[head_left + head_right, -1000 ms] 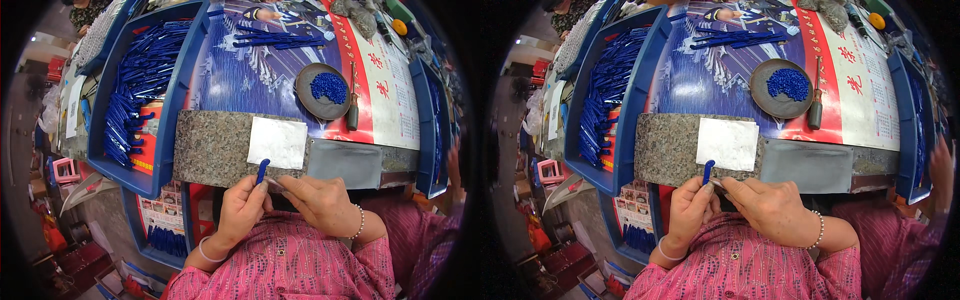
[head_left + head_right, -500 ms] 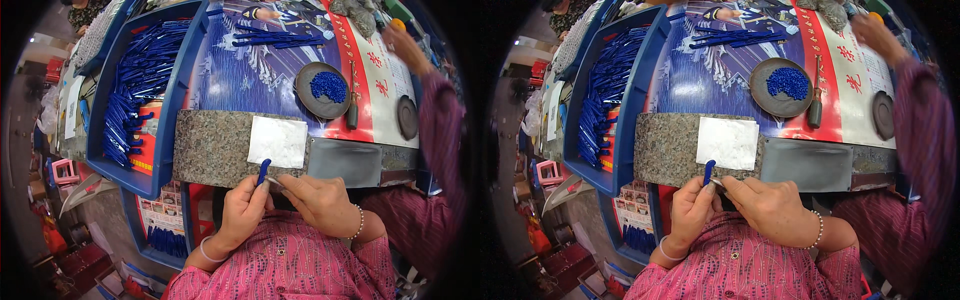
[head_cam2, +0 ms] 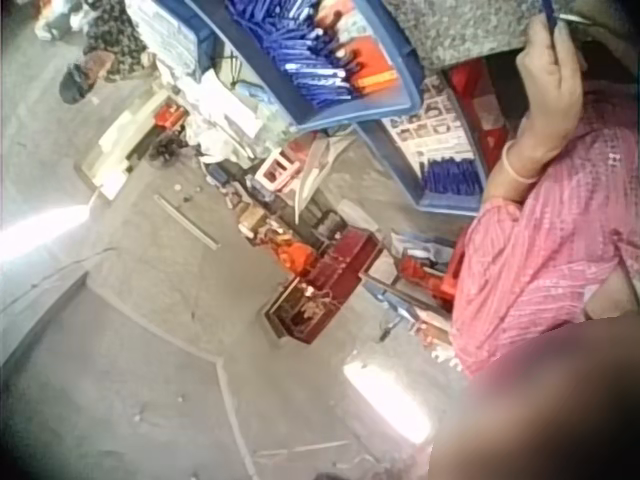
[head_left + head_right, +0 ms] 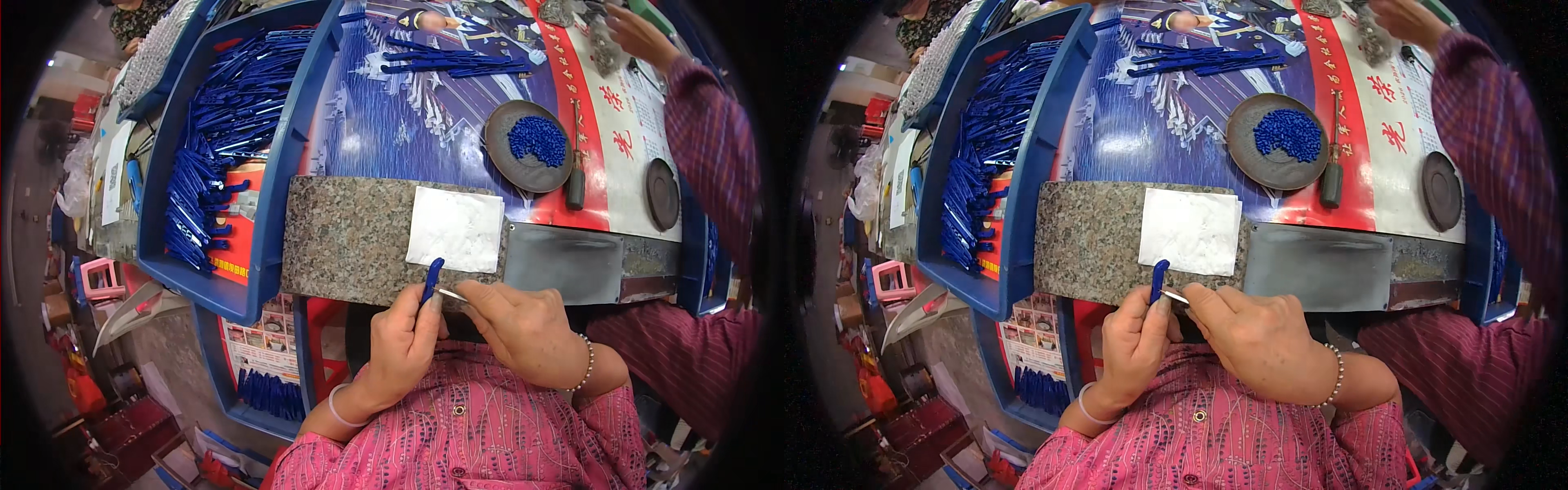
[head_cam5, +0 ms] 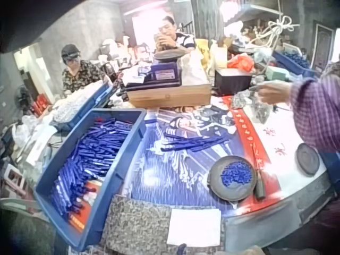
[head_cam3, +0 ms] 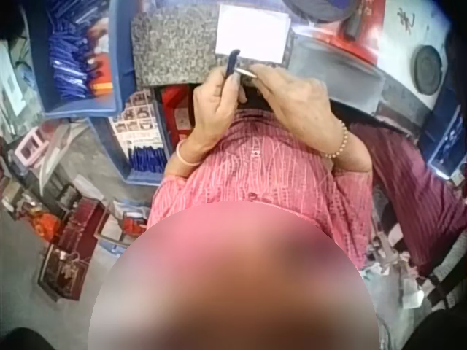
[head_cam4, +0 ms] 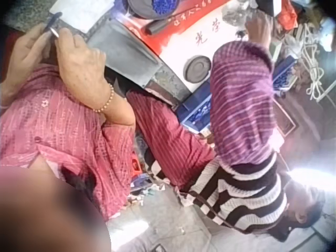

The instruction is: Assembling individual components of blue pens at a manual workstation on a production floor.

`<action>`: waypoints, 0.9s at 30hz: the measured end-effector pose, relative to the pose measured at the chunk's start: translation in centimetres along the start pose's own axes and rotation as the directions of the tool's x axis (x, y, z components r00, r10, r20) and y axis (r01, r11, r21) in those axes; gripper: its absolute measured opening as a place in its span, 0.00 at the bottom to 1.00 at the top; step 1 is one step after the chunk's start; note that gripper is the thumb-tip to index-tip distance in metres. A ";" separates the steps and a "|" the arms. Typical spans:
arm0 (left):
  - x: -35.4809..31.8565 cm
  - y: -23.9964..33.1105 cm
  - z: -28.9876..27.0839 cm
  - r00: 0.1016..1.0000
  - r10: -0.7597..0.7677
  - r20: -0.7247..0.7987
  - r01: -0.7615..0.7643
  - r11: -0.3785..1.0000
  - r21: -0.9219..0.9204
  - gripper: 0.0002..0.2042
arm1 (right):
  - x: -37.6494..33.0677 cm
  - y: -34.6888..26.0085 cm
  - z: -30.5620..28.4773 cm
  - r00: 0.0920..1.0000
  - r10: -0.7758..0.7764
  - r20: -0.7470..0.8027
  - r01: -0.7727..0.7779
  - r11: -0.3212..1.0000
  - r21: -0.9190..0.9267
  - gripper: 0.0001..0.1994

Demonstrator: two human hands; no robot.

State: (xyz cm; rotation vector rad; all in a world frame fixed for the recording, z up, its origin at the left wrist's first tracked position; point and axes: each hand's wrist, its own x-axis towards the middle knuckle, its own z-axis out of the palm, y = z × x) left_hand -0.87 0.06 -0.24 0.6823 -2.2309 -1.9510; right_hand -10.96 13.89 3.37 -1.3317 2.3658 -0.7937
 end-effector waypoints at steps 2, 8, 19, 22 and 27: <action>0.0 0.0 -0.2 1.000 -0.004 0.016 0.004 1.000 0.020 0.07 | 0.1 -0.1 0.0 1.000 0.014 0.016 -0.014 1.000 -0.021 0.13; -0.1 -0.5 -0.2 1.000 0.015 0.008 -0.015 1.000 -0.015 0.07 | 0.2 -0.4 -0.1 0.998 0.029 0.047 -0.028 0.999 -0.022 0.13; 0.0 -0.4 -0.3 0.999 -0.001 0.034 0.002 0.999 -0.046 0.08 | 0.3 -0.6 0.2 1.000 0.026 0.000 -0.026 0.999 -0.035 0.13; 0.1 -0.4 0.0 0.999 0.043 0.027 -0.042 0.999 -0.034 0.07 | 0.1 -0.9 0.2 0.999 0.047 0.006 -0.046 0.994 -0.101 0.13; -0.1 -0.4 -0.5 1.000 -0.002 0.024 0.004 0.999 -0.051 0.07 | 0.2 -1.0 0.6 0.997 0.066 0.030 -0.063 0.994 -0.091 0.12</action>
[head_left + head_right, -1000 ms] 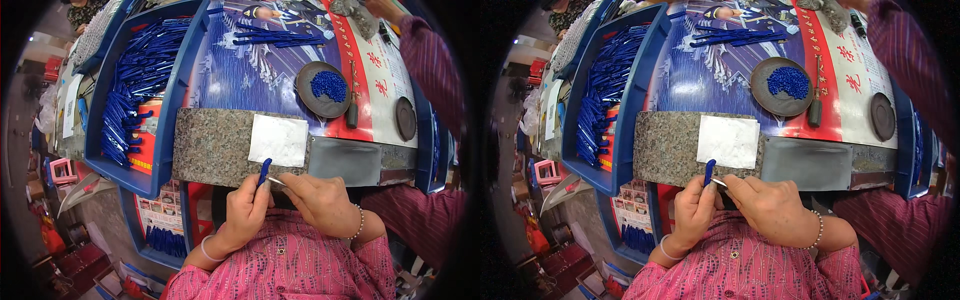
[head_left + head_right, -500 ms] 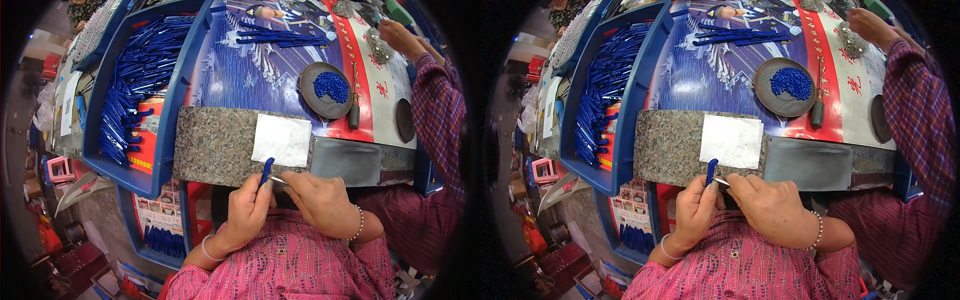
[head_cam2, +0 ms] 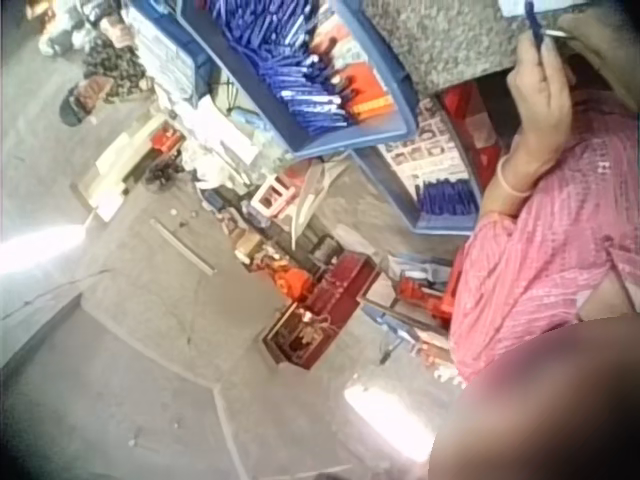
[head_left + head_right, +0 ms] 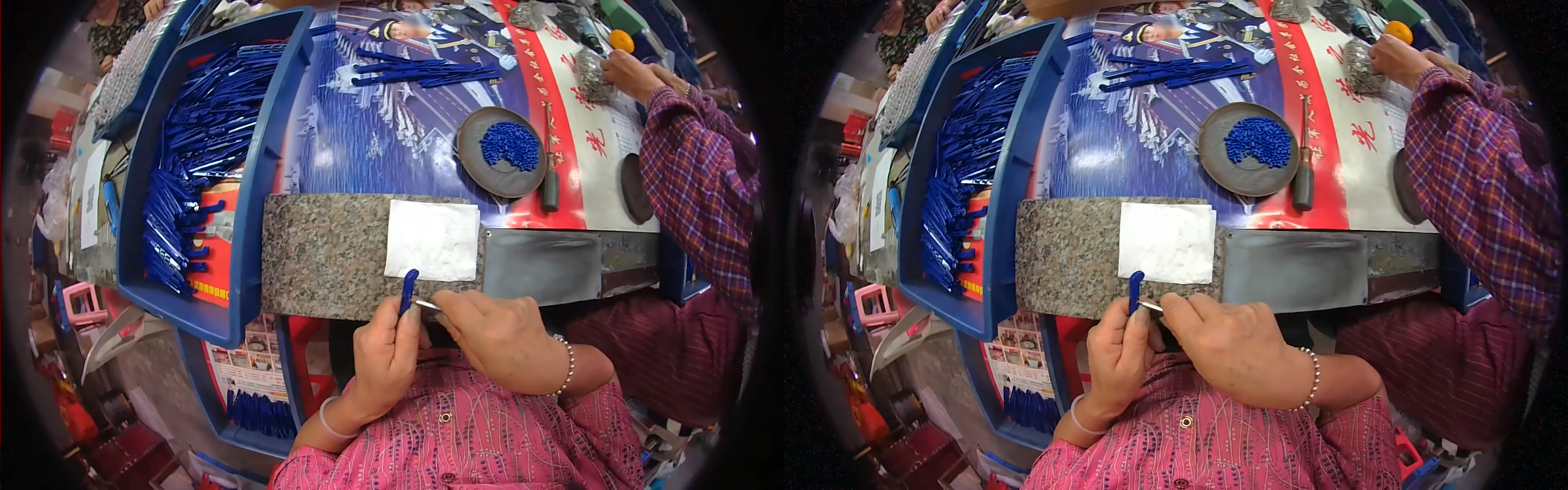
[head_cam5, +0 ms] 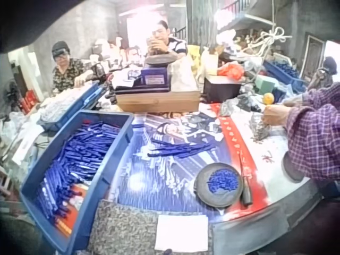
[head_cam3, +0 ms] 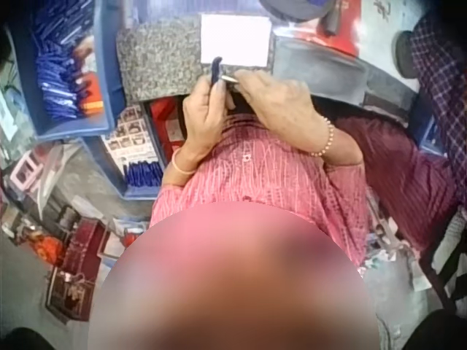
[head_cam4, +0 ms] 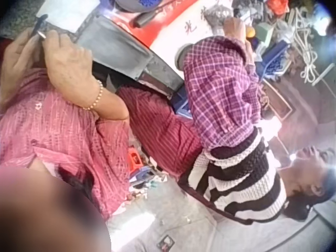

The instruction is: Assembling individual components of blue pens at a manual workstation on a production floor.

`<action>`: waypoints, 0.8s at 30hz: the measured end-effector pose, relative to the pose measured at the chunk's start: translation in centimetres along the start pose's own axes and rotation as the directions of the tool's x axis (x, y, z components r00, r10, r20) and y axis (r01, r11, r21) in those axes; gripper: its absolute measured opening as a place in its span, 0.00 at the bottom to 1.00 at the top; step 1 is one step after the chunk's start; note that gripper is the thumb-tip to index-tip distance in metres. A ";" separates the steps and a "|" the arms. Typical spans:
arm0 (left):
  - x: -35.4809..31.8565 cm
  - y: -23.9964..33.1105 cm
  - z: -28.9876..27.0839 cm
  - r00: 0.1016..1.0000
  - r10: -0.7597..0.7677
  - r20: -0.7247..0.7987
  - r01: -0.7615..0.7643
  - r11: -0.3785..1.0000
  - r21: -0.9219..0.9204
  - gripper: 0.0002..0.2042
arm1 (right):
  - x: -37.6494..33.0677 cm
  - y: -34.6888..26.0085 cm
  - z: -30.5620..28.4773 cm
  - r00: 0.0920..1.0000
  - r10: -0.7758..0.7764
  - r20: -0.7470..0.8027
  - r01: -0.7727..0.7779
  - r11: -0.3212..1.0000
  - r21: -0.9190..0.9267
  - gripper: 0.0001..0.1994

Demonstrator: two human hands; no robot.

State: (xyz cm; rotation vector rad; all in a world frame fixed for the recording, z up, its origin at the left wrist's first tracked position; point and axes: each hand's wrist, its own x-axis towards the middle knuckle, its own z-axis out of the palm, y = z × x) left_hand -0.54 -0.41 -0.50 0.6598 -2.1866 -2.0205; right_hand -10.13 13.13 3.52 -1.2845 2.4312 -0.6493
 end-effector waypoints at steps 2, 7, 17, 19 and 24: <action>-0.1 -0.1 -0.2 1.000 -0.027 -0.002 0.027 1.000 -0.006 0.07 | 0.1 -0.1 0.0 1.000 -0.004 0.016 0.004 1.000 -0.001 0.12; 0.0 -0.2 -0.3 0.996 -0.072 0.057 0.080 0.984 -0.158 0.09 | 0.0 -0.2 -0.2 1.000 -0.002 -0.028 0.003 1.000 0.016 0.13; 0.0 -0.3 -0.5 0.984 -0.140 0.108 0.166 0.943 -0.289 0.09 | 0.1 -0.7 -0.4 1.000 0.002 -0.027 -0.001 0.999 0.033 0.13; 0.0 0.0 -0.6 0.984 -0.156 0.086 0.173 0.953 -0.250 0.09 | 0.1 -0.6 -0.3 1.000 0.003 -0.030 -0.002 1.000 0.029 0.13; -0.1 -0.4 -0.4 0.991 -0.105 0.077 0.119 0.970 -0.210 0.09 | 0.1 -0.6 -0.3 1.000 0.004 -0.028 -0.003 1.000 0.024 0.12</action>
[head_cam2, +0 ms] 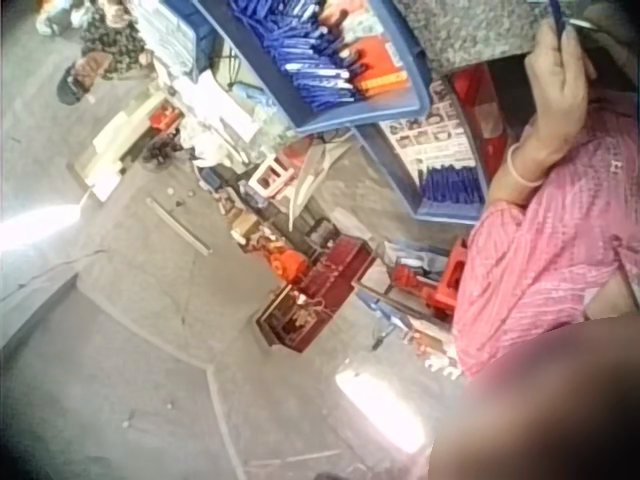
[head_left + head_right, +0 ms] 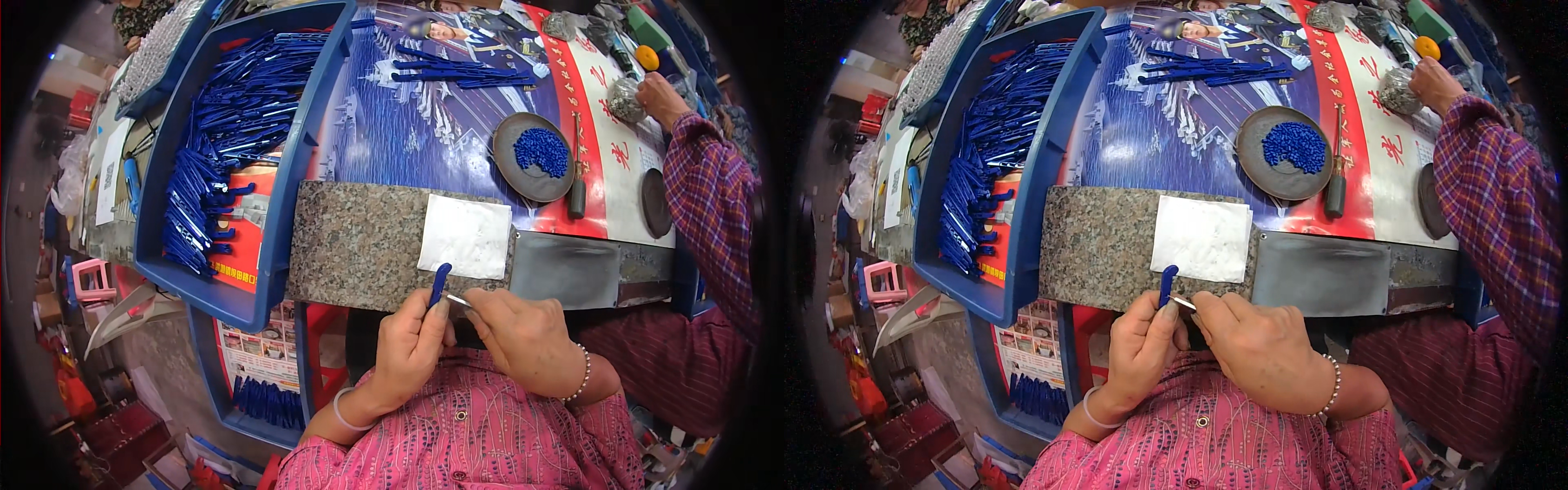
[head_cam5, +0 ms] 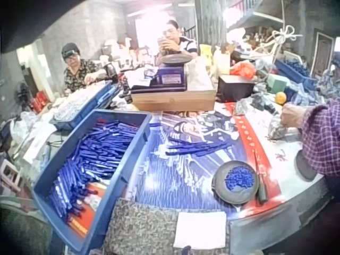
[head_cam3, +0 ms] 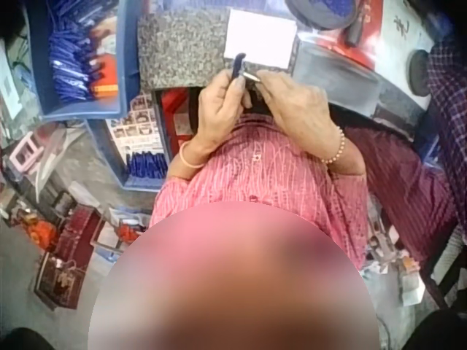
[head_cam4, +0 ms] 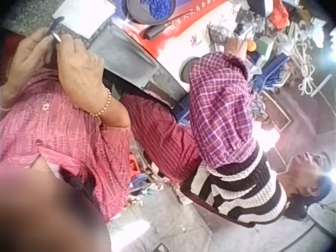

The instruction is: Assembling individual components of blue pens at a manual workstation on a production floor.

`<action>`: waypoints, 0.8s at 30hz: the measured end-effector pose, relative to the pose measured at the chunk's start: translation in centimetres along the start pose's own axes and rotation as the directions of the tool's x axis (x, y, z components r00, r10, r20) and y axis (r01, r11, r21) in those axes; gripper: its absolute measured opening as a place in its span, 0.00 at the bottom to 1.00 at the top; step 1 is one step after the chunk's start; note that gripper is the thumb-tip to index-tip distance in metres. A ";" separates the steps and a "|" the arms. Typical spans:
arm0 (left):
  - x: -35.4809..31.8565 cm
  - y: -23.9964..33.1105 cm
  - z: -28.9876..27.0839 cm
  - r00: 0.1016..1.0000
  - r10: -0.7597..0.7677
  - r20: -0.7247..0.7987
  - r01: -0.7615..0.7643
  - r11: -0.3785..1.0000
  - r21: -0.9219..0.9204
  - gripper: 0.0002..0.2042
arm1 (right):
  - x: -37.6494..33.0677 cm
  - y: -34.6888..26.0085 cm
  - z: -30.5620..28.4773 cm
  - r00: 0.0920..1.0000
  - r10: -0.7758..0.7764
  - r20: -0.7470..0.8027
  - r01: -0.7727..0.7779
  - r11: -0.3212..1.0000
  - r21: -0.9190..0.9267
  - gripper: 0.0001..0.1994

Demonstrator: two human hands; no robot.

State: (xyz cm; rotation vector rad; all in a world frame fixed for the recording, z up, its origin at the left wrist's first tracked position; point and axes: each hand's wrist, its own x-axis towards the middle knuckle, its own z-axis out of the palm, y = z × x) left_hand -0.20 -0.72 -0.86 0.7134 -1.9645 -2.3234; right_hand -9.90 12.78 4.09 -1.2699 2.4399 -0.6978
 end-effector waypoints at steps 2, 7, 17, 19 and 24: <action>0.0 -0.1 0.0 1.000 0.011 0.005 -0.011 1.000 0.021 0.08 | 0.0 0.1 0.1 1.000 -0.005 0.005 0.005 1.000 -0.008 0.12; 0.1 -0.1 0.4 0.989 0.139 -0.045 -0.127 0.972 0.198 0.07 | 0.0 0.1 -0.1 1.000 -0.006 0.021 0.007 1.000 -0.003 0.13; 0.1 -0.7 1.1 0.919 0.394 -0.012 -0.316 0.755 0.574 0.05 | -0.3 0.5 0.5 0.999 -0.010 0.044 0.009 1.000 0.007 0.10; 0.1 -1.0 1.2 0.888 0.460 0.016 -0.360 0.673 0.646 0.07 | -0.4 0.7 1.0 1.000 -0.005 0.029 0.004 0.999 0.045 0.10; 0.1 -1.4 1.5 0.858 0.512 0.036 -0.387 0.601 0.699 0.09 | -0.8 0.5 1.2 0.999 0.033 0.002 -0.033 0.992 0.124 0.08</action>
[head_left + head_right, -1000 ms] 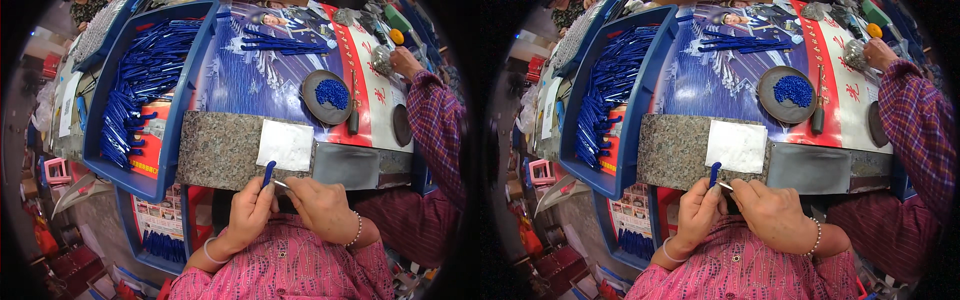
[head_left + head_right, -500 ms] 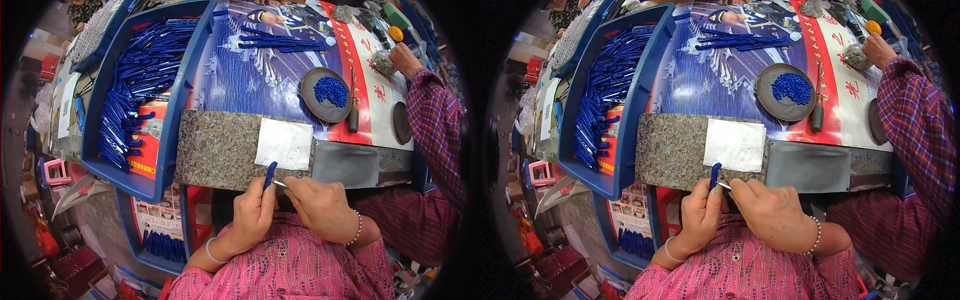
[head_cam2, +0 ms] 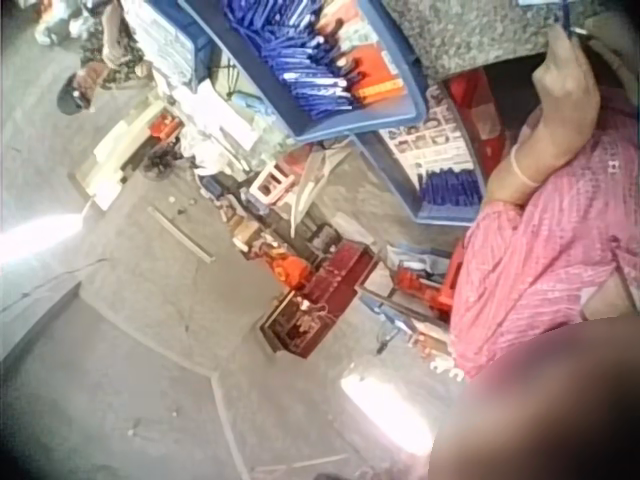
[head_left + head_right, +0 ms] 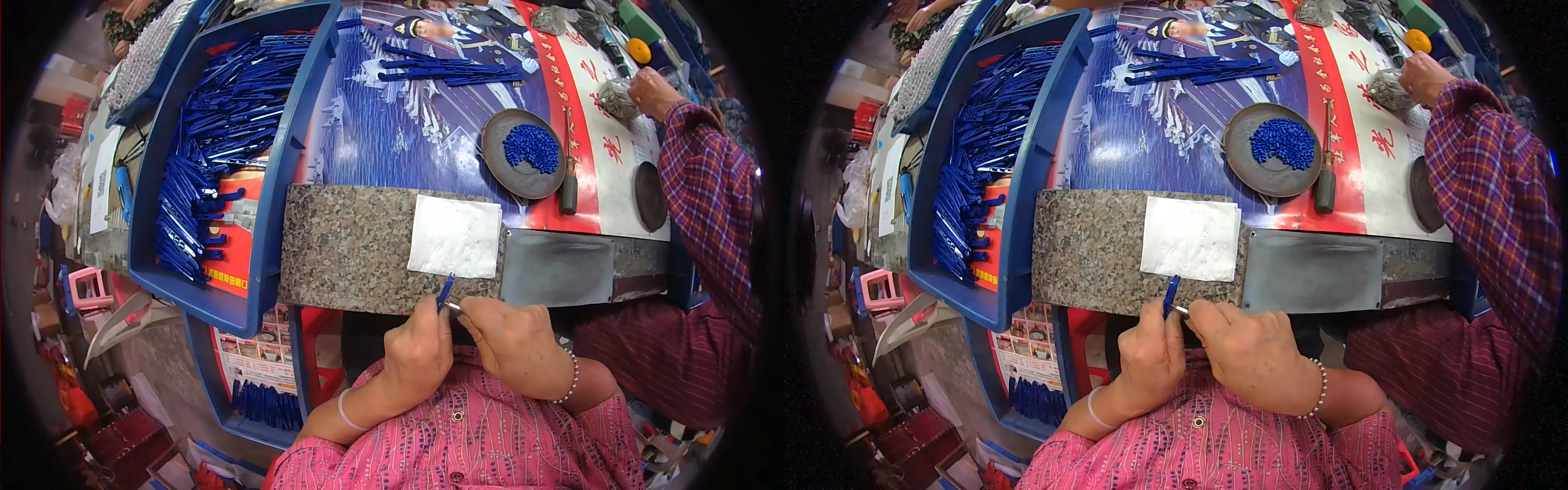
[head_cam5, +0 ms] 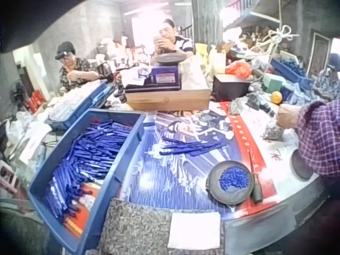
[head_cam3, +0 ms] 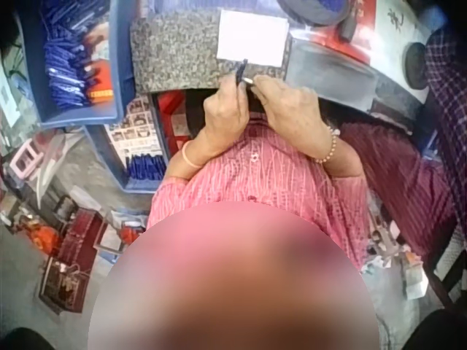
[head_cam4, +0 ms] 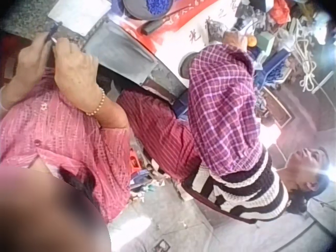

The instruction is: Assembling individual components of blue pens at a manual workstation on a production floor.

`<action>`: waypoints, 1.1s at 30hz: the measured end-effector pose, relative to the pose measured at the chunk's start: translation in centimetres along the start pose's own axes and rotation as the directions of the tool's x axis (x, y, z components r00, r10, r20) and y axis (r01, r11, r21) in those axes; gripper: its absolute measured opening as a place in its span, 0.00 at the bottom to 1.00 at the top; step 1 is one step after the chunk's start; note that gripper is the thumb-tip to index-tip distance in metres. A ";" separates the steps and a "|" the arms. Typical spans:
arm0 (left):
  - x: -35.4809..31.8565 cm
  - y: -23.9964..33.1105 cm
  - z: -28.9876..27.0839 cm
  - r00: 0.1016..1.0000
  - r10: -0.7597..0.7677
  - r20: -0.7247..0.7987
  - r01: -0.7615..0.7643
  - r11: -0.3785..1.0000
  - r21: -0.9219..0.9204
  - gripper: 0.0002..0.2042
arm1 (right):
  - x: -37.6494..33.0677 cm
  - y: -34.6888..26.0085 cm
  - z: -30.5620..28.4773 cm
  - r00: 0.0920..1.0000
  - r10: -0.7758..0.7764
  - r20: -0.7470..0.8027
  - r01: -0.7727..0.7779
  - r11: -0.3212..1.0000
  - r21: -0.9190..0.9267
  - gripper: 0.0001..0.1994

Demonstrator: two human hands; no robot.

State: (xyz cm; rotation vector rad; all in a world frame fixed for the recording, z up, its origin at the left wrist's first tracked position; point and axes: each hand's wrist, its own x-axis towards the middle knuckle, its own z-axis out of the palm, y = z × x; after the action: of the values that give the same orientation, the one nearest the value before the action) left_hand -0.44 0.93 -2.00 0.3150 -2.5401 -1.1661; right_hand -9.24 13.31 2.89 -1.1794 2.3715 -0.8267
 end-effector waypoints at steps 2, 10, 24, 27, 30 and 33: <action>0.0 0.1 0.1 1.000 0.014 -0.003 -0.014 1.000 0.019 0.10 | 0.0 -0.5 -0.3 1.000 0.019 0.015 -0.017 0.995 -0.097 0.07; -0.1 0.1 0.2 1.000 0.021 -0.007 -0.021 0.998 0.067 0.09 | 0.1 -0.5 0.0 0.999 0.041 0.004 -0.040 0.999 -0.030 0.04; -0.4 -0.3 0.6 0.999 0.031 -0.039 -0.031 0.999 -0.005 0.10 | 0.0 -1.8 0.2 0.990 0.141 0.002 -0.140 0.981 -0.134 0.03; -0.5 -0.3 0.7 0.999 0.043 -0.031 -0.043 0.999 0.012 0.10 | -0.1 -2.2 0.4 0.990 0.136 -0.043 -0.141 0.977 -0.157 0.03; -0.5 -0.3 0.6 0.998 0.055 -0.027 -0.055 0.998 0.025 0.11 | 0.0 -2.4 0.6 0.992 0.105 -0.074 -0.119 0.969 -0.216 0.04; -0.5 -0.4 0.6 0.998 0.068 -0.010 -0.067 0.996 0.051 0.11 | -0.1 -2.4 0.7 0.992 0.104 -0.076 -0.118 0.967 -0.227 0.04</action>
State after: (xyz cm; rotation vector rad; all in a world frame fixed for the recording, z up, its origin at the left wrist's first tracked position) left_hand -0.22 1.23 -2.78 0.2455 -2.5528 -1.0738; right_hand -7.39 11.98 3.92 -1.1069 2.6159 -0.5704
